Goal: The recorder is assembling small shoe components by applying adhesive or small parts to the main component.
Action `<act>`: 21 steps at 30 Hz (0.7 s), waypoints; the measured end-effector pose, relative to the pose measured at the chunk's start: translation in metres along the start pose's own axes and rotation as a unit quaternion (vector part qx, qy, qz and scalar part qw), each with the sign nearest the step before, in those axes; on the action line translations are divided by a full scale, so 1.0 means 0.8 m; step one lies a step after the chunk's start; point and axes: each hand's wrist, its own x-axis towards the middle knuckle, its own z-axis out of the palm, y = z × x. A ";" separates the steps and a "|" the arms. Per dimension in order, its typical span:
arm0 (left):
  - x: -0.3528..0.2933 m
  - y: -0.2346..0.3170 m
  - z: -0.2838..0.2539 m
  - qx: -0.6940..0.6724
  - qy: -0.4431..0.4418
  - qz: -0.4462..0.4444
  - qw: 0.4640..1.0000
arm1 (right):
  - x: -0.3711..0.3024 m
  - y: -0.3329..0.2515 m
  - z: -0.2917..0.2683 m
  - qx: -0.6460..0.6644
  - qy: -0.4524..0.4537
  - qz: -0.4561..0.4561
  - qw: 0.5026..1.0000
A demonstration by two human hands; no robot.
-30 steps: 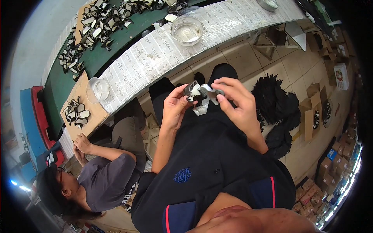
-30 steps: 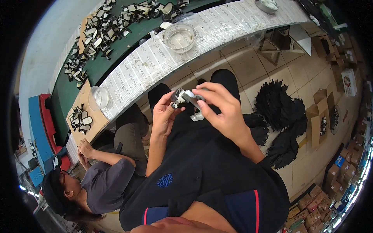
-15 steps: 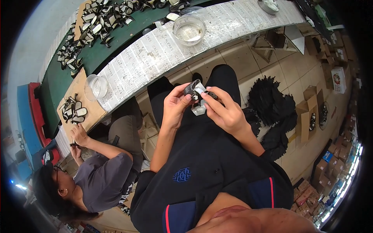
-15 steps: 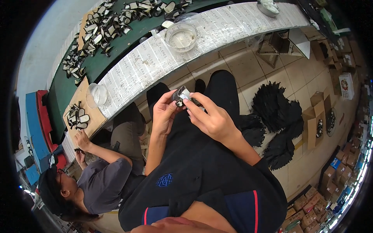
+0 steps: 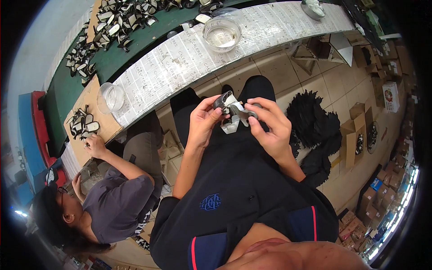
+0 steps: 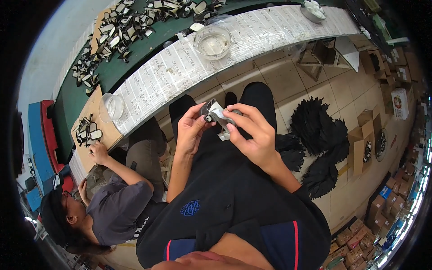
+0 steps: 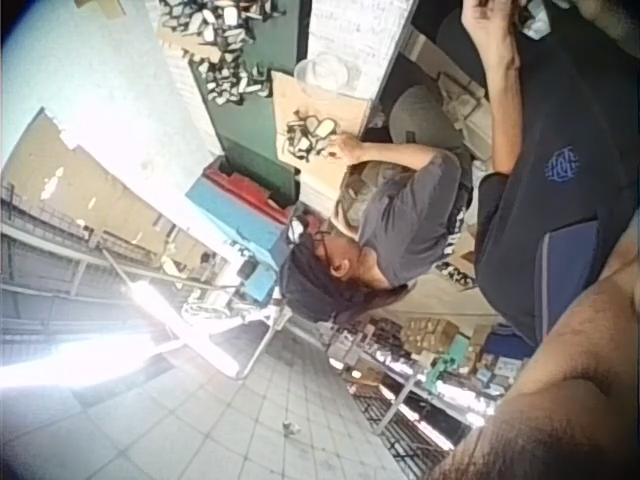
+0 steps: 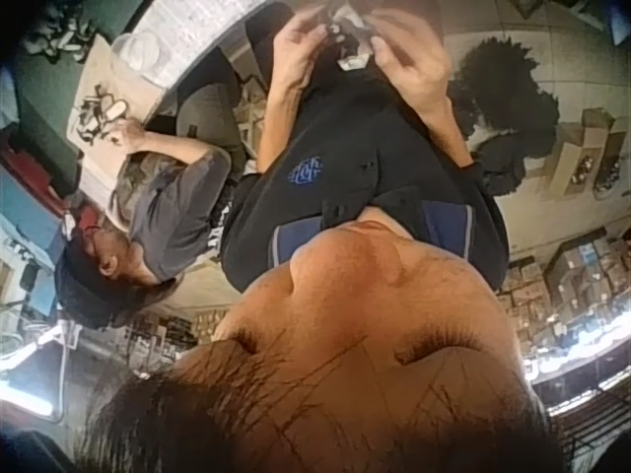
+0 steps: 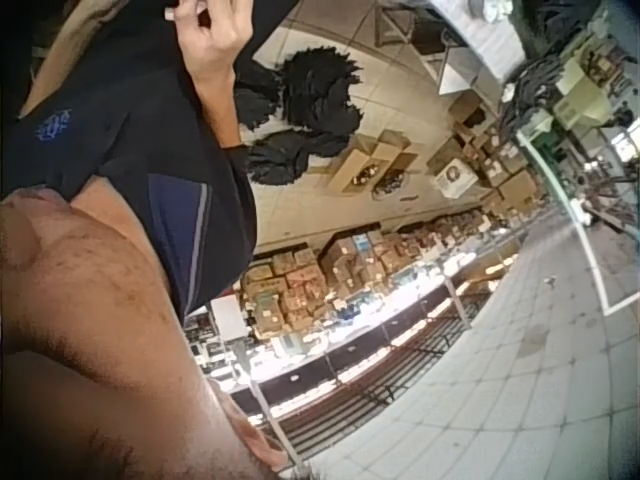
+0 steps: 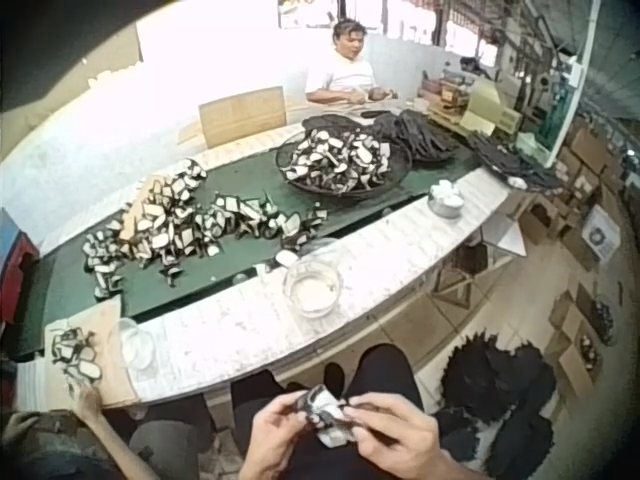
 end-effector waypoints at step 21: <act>0.002 0.000 0.007 0.080 0.009 0.007 0.997 | 0.014 0.028 0.005 -0.130 -0.074 -0.073 0.986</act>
